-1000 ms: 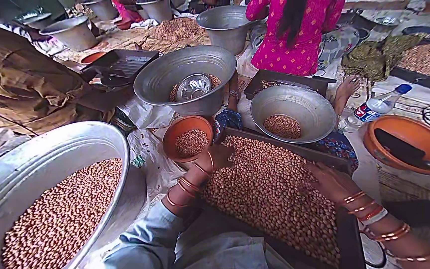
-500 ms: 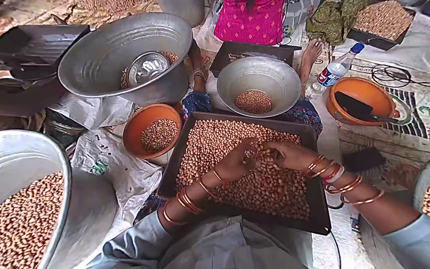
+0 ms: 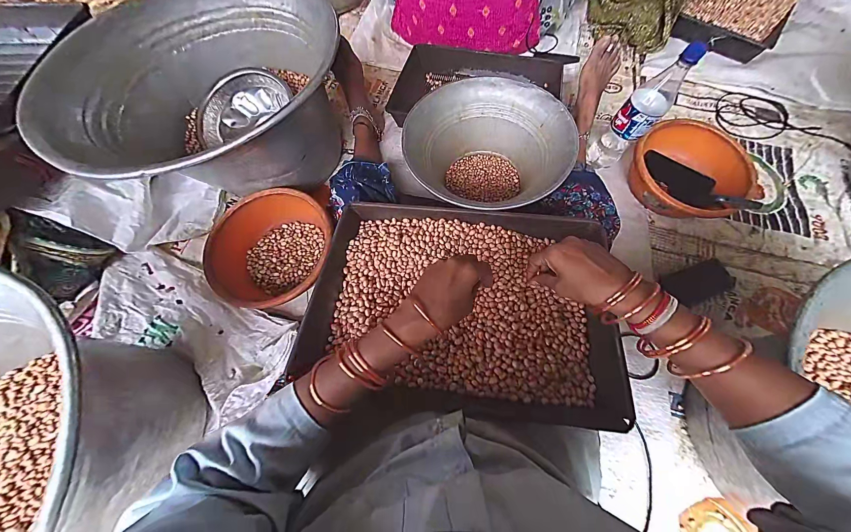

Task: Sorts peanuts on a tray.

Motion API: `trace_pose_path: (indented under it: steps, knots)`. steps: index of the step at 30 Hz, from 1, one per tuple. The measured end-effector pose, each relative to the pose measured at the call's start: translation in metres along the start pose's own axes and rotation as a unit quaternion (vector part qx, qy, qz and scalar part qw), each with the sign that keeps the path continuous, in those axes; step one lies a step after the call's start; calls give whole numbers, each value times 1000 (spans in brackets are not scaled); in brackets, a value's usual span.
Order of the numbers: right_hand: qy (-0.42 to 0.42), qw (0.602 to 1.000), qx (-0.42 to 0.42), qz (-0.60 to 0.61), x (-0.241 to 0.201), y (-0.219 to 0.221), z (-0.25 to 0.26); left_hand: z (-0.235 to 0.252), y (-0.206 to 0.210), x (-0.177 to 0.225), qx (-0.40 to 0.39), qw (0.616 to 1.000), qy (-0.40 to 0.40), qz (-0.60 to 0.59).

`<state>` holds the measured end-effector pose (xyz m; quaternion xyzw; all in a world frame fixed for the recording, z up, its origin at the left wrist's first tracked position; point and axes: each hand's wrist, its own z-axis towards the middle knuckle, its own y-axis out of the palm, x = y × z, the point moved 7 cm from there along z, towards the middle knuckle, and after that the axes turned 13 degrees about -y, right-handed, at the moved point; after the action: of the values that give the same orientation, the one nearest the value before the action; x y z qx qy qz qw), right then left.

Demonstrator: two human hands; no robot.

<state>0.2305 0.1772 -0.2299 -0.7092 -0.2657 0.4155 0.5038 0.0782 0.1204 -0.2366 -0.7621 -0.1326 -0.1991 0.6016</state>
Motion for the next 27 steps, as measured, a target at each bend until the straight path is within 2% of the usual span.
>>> trace_pose_path:
  steps: [5, 14, 18, 22, 27]
  knots:
    - [-12, 1000, 15, -12, 3, -1, -3, 11, 6, 13, -7, 999, 18, 34]
    - [-36, 998, -45, -7, -6, 31, 10, -1, -1, -24, 20, 1000, 0, -5]
    - [-25, 997, -67, -15, -11, 33, 13, -14, 8, -35, -26, 999, -28, -11]
    - [-1, 995, -100, -17, -10, 35, 13, -16, 25, -34, -41, 999, -21, -14]
    - [44, 997, 31, 49, 11, -4, 2, -13, 34, -26, -53, 996, -39, 56]
